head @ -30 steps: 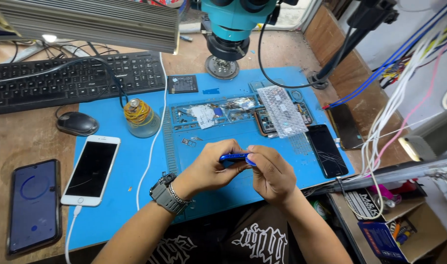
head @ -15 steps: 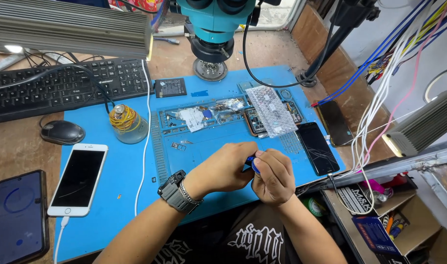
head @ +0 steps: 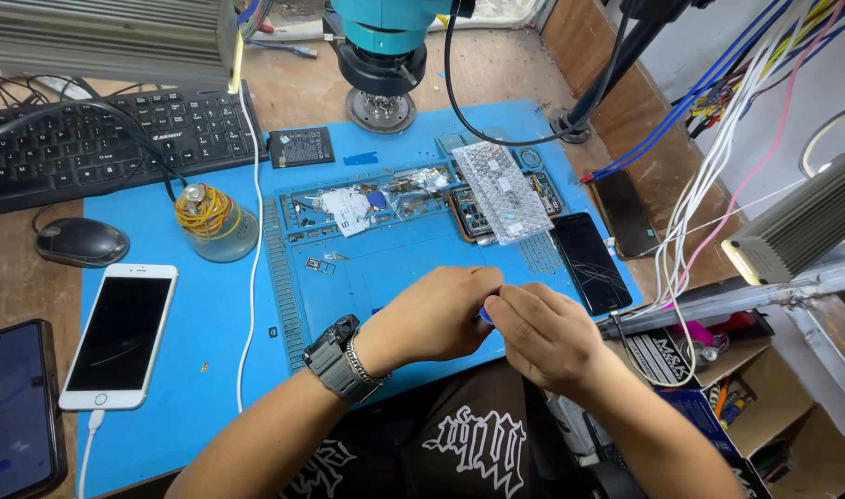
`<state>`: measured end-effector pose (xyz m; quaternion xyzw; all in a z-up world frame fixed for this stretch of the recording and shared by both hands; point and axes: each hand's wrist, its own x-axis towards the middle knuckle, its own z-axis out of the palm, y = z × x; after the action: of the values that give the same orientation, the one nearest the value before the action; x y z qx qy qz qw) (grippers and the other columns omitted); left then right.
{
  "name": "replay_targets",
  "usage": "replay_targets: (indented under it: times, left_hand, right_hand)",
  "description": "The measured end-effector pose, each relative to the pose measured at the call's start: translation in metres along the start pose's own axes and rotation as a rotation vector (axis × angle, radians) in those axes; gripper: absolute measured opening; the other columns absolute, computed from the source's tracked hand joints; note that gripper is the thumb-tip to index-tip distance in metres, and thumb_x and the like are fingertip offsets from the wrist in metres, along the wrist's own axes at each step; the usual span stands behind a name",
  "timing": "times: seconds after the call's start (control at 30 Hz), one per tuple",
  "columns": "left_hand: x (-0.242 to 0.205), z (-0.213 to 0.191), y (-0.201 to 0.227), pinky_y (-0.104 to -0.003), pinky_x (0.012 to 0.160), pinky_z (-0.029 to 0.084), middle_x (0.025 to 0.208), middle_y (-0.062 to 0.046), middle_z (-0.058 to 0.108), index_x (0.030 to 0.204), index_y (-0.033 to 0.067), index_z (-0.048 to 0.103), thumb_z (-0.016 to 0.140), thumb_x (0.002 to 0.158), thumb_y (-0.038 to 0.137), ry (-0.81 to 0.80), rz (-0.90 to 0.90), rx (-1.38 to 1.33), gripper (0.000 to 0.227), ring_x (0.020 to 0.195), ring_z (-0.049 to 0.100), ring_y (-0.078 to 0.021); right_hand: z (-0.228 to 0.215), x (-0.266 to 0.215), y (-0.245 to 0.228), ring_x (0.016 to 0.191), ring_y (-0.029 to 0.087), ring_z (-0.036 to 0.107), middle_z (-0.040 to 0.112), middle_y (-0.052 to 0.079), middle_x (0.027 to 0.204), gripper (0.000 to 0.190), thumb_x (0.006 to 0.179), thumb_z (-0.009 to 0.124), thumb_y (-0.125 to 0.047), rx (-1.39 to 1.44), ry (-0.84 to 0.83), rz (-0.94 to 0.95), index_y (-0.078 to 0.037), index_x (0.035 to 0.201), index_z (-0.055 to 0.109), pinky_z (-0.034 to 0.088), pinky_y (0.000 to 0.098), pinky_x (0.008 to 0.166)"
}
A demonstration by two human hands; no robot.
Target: The person removes a blue phone case from a smartphone and then uses a plastic pry tool to separate the back cover from the phone's frame. They carefully work the tool around the edges to release the clips and lift the back panel off, revealing the internal components.
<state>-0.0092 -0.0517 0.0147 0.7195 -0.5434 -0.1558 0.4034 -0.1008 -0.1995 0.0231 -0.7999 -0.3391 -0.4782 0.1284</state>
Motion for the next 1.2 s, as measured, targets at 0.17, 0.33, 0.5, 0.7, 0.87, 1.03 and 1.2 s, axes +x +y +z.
replay_targets:
  times: [0.17,0.33,0.5,0.7,0.87,1.03,1.2]
  left_hand:
    - [0.001,0.008,-0.001,-0.037,0.048,0.049,0.059,-0.006,0.053,0.075,0.0108,0.052,0.06,0.079,-0.003,0.031,-0.006,0.016,0.016,0.051,0.054,-0.0322]
    - [0.007,0.02,0.0,-0.03,0.047,0.044,0.051,-0.002,0.048,0.068,0.0126,0.044,0.055,0.077,-0.004,0.026,-0.028,0.022,0.022,0.045,0.045,-0.0237]
    - [0.018,0.007,0.02,-0.037,0.059,0.054,0.067,-0.009,0.067,0.08,0.0097,0.063,0.069,0.083,0.01,-0.069,-0.048,0.05,0.006,0.063,0.068,-0.0306]
    - [-0.029,-0.014,-0.015,-0.045,0.07,0.059,0.077,-0.017,0.076,0.09,0.0063,0.077,0.072,0.083,0.011,0.001,-0.389,0.043,0.01,0.075,0.074,-0.0402]
    - [-0.055,-0.03,-0.031,-0.038,0.063,0.059,0.075,-0.017,0.078,0.091,0.0057,0.081,0.084,0.076,0.009,0.22,-0.475,-0.021,0.016,0.07,0.073,-0.032]
    - [-0.074,-0.022,-0.084,-0.029,0.052,0.055,0.07,-0.012,0.076,0.082,0.007,0.079,0.099,0.062,0.01,0.49,-0.442,-0.168,0.029,0.063,0.07,-0.0179]
    - [-0.077,-0.011,-0.094,-0.024,0.052,0.053,0.068,-0.012,0.073,0.081,0.0018,0.076,0.101,0.056,0.006,0.556,-0.494,-0.43,0.036,0.064,0.063,-0.0121]
  right_hand:
    - [-0.022,-0.011,0.005,0.065,0.029,0.059,0.063,0.019,0.091,0.029,0.094,0.046,-0.003,-0.057,-0.272,-0.065,0.005,0.107,0.071,0.056,0.0365,0.053]
    - [-0.034,-0.011,0.006,0.059,0.023,0.048,0.05,0.013,0.08,0.033,0.092,0.038,-0.003,-0.256,-0.413,-0.177,0.005,0.109,0.066,0.046,0.0299,0.049]
    - [-0.042,-0.045,0.009,0.058,0.022,0.055,0.054,0.005,0.09,0.03,0.094,0.051,0.002,-0.162,-0.326,0.184,-0.008,0.114,0.071,0.052,0.0293,0.048]
    - [-0.01,-0.1,0.026,0.07,0.028,0.073,0.073,0.009,0.093,0.01,0.097,0.066,0.001,0.158,-0.013,0.569,-0.004,0.101,0.074,0.061,0.0336,0.064]
    - [0.038,-0.111,0.006,0.073,0.022,0.074,0.077,0.01,0.091,0.012,0.095,0.068,0.003,0.366,0.141,0.749,-0.002,0.102,0.076,0.062,0.0336,0.066]
    - [0.061,-0.107,0.0,0.072,0.022,0.074,0.077,0.016,0.093,0.012,0.094,0.068,0.007,0.458,0.241,0.758,0.004,0.103,0.075,0.063,0.0343,0.065]
    - [0.067,-0.11,-0.003,0.067,0.02,0.073,0.077,0.016,0.091,0.009,0.091,0.07,0.007,0.407,0.276,0.733,0.006,0.098,0.075,0.063,0.0311,0.061]
